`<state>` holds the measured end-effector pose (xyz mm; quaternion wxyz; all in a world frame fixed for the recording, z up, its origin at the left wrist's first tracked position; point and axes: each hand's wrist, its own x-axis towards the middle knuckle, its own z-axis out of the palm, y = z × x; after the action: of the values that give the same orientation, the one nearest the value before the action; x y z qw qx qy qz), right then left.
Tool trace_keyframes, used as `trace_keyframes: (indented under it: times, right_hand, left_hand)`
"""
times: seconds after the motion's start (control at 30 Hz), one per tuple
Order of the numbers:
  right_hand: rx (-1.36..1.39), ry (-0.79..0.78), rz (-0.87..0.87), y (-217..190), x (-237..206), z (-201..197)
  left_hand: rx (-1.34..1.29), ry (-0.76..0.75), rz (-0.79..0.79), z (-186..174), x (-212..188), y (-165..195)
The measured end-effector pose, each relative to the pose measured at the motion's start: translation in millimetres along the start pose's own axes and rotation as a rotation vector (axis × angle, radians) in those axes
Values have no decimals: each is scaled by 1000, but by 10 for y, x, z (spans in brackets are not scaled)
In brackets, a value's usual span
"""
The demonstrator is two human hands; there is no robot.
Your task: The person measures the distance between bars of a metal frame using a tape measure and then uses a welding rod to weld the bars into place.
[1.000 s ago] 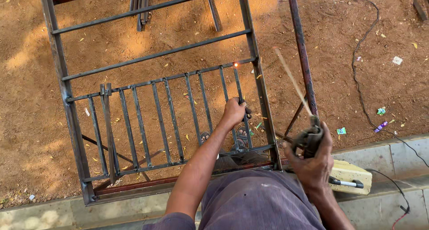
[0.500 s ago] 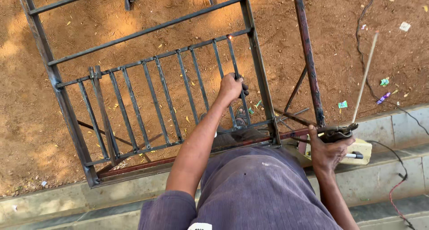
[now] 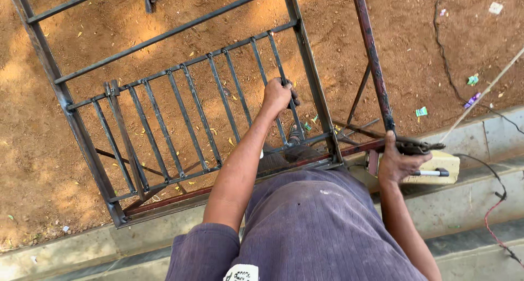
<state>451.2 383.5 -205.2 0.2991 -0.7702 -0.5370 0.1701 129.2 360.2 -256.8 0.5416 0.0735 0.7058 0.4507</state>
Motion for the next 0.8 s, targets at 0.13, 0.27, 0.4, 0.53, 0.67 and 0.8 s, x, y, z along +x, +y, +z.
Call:
trace_keyframes:
  times: [0.13,0.27,0.4,0.53,0.67,0.8]
  right_hand:
    - [2,81,-6,-19,29,57]
    - [159,58,26,3,18,88]
    - [225,44,51,38,4,102]
    - [167,54,21,38,7,108]
    - [370,74,88,-1,-16,125]
    - [647,43,242,-72,-33,114]
  left_hand:
    - [42,24,-42,5,-28,65]
    - [67,36,-63,28,-84,106]
    - [78,48,-63,48,-108,138]
    - [134,80,-16,59,-95,143]
    - [120,88,3,73,-76,117]
    - [101,87,111,93,-68,79]
